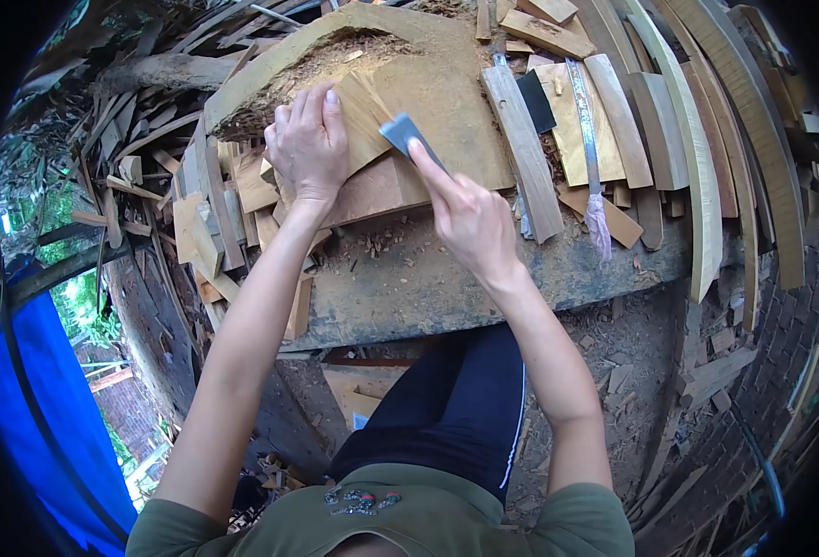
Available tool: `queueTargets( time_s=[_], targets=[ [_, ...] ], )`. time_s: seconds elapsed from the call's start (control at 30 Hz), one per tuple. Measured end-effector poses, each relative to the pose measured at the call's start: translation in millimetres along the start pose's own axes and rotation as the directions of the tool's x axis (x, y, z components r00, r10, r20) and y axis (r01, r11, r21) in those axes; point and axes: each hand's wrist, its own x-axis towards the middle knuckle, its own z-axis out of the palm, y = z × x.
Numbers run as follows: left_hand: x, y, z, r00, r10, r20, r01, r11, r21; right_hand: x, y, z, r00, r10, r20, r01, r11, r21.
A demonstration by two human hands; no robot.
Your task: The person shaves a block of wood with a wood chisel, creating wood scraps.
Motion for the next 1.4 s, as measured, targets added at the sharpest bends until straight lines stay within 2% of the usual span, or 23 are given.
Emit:
queueTargets(
  time_s=[0.07, 0.2, 0.27, 0.4, 0.5, 0.57, 0.7, 0.83, 0.9, 0.97, 1.07, 1.2, 1.4],
  targets=[
    [1.4, -0.3, 0.3, 1.0, 0.003, -0.003, -0.003, 1.0, 0.007, 29.2, -5.0, 6.2, 0.992, -0.072, -0.103, 0.081, 0.992, 0.095],
    [0.8, 1.1, -1.0, 1.0, 0.014, -0.006, -0.014, 1.0, 0.003, 27.2, -5.4, 3.0, 0.994, -0.065, -0.085, 0.073, 0.993, 0.096],
    [3.0, -0.7, -0.5, 1.0, 0.009, -0.009, -0.009, 1.0, 0.005, 5.7, -2.8, -1.4, 0.999, -0.032, -0.028, 0.033, 0.999, 0.04],
    [0.0, -0.1, 2.5, 0.999, 0.007, -0.034, -0.009, 0.999, -0.05, 35.2, -8.4, 0.0, 0.999, -0.041, -0.012, 0.041, 0.999, 0.011],
    [1.8, -2.4, 0.4, 0.999, 0.032, -0.031, -0.033, 0.999, -0.022, 55.3, -19.0, -0.4, 0.984, -0.137, -0.113, 0.132, 0.99, -0.051],
    [1.7, 0.2, -1.5, 0.999, 0.034, -0.024, -0.034, 0.999, -0.008, 34.9, -18.8, -5.8, 1.0, -0.009, 0.019, 0.01, 0.997, -0.074],
    [1.5, -0.5, -2.8, 1.0, 0.014, -0.009, -0.014, 1.0, -0.002, 14.5, -16.3, -4.1, 0.999, 0.014, 0.028, -0.011, 0.994, -0.113],
    [0.8, -0.4, 2.4, 1.0, 0.002, -0.03, -0.004, 0.998, -0.057, 61.5, -16.1, 3.1, 0.992, -0.082, -0.092, 0.075, 0.994, -0.077],
    [-2.3, -0.1, 2.7, 1.0, 0.01, -0.027, -0.012, 0.998, -0.055, 57.7, -16.1, 2.7, 0.983, -0.12, -0.137, 0.111, 0.991, -0.072],
    [2.2, -2.1, 1.4, 0.999, 0.011, -0.041, -0.013, 0.999, -0.048, 41.2, -16.5, -2.6, 0.999, -0.035, -0.033, 0.033, 0.997, -0.065],
    [0.1, -0.5, -0.5, 1.0, 0.014, -0.012, -0.014, 1.0, -0.019, 30.2, -14.7, -7.0, 1.0, -0.006, 0.026, 0.007, 0.999, -0.047],
    [0.8, -1.3, -1.3, 1.0, 0.024, -0.016, -0.024, 1.0, -0.012, 61.1, -19.8, -4.0, 0.996, -0.072, -0.051, 0.07, 0.997, -0.044],
    [2.5, -3.4, 0.6, 0.999, 0.027, -0.038, -0.027, 0.999, -0.018, 34.8, -11.8, -6.6, 0.999, -0.04, 0.01, 0.04, 0.999, -0.036]
  ],
)
